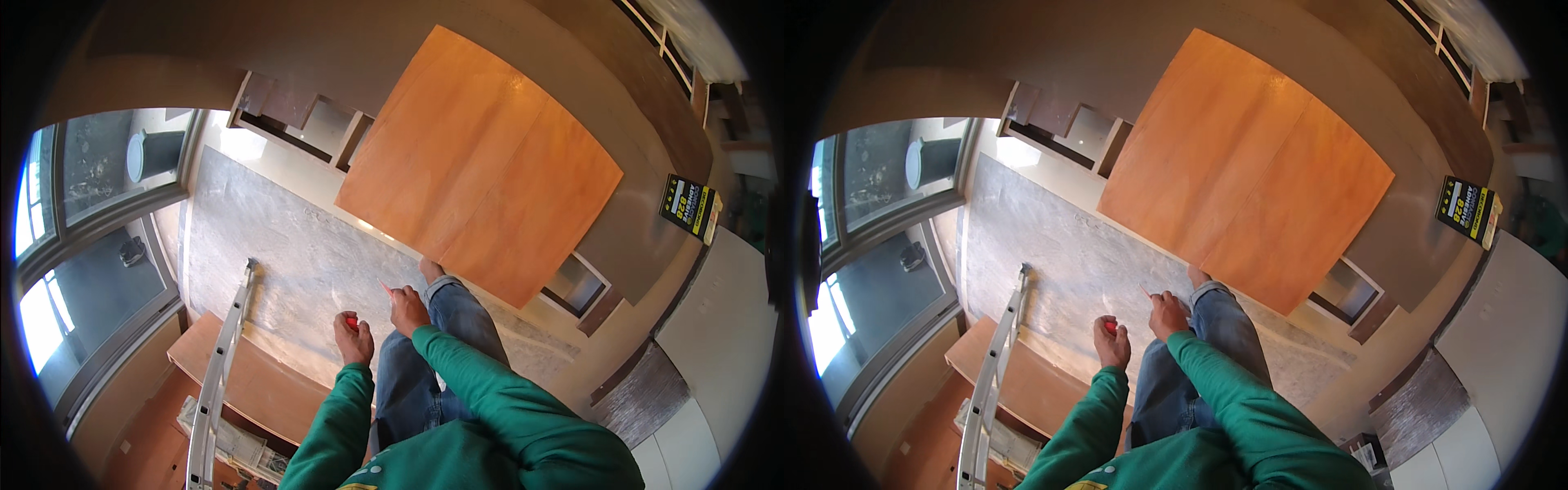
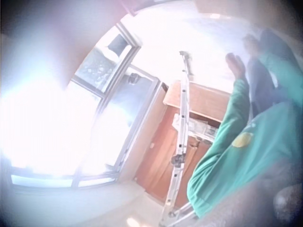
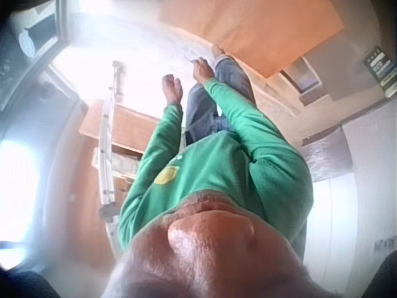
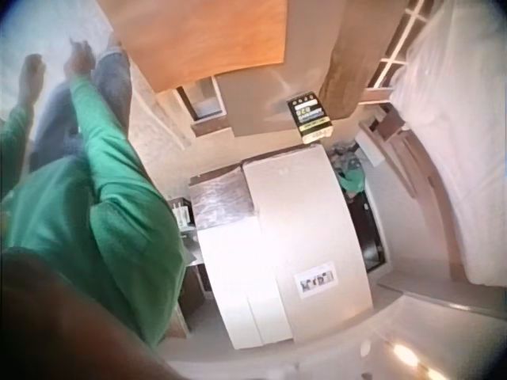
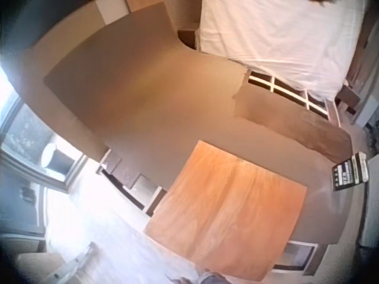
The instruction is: The person pours a liquid finish from a bottle onto a wooden board and spreads it evenly using a red sanding block. They move around the room to apply the finish to different sections of the wood.
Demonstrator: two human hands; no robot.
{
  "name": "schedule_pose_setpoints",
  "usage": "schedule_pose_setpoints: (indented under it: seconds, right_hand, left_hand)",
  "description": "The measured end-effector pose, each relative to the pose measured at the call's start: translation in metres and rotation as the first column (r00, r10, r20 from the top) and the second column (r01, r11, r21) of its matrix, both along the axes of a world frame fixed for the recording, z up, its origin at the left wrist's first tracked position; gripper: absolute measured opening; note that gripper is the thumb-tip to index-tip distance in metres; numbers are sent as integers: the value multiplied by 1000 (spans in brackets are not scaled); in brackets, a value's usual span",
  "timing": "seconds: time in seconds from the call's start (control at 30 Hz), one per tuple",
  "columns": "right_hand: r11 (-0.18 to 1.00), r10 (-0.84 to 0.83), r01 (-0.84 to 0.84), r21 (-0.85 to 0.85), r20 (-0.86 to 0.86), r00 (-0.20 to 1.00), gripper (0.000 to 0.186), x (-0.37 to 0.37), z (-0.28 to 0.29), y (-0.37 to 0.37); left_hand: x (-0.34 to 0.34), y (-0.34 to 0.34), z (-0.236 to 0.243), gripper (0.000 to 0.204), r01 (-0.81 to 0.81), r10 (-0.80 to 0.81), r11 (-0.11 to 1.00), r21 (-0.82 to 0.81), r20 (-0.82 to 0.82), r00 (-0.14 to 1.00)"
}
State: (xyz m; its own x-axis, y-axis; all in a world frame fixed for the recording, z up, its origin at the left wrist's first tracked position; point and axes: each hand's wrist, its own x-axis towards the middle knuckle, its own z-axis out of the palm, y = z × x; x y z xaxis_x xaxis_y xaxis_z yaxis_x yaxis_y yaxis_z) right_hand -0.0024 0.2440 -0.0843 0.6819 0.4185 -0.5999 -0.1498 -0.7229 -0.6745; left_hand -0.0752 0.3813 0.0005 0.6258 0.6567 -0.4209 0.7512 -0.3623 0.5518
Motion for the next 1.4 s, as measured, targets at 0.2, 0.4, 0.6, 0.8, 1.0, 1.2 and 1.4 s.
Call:
schedule_pose_setpoints:
  seconds: [0.2, 0.4, 0.6, 0.8, 1.0, 1.2, 1.4]
  right_hand:
    - [969, -243, 215, 126, 300, 922, 18, 50, -20, -59]
    - [907, -322, 381, -181, 284, 903, 23, 89, 25, -168]
    - [871, -439, 462, -168, 157, 885, 49, 49, 18, -218]
    - [965, 204, -224, -136, -148, 968, 111, 73, 42, -125]
    - [919, 288, -348, -186, -285, 914, 119, 160, 1, -72]
    - [871, 319, -407, -275, -314, 894, 117, 156, -47, -61]
    - [907, 344, -400, -131, -318, 884, 111, 187, -55, -82]
  left_hand:
    - [-31, 11, -2, 21, 8, -11, 999, -43, -69, 998]
    - [-69, 14, 4, 36, -45, 0, 978, -203, -215, 977]
    - [-125, 11, -61, 24, -98, 67, 880, -464, -84, 994]
    - [-64, 1, -66, 25, -25, 13, 870, -493, -27, 1000]
    - [-13, -16, -66, 28, -56, 34, 833, -550, -51, 998]
    - [-1, -29, -63, 29, -126, 76, 827, -548, -113, 991]
    - [15, -50, -66, 28, -89, 38, 822, -562, -103, 994]
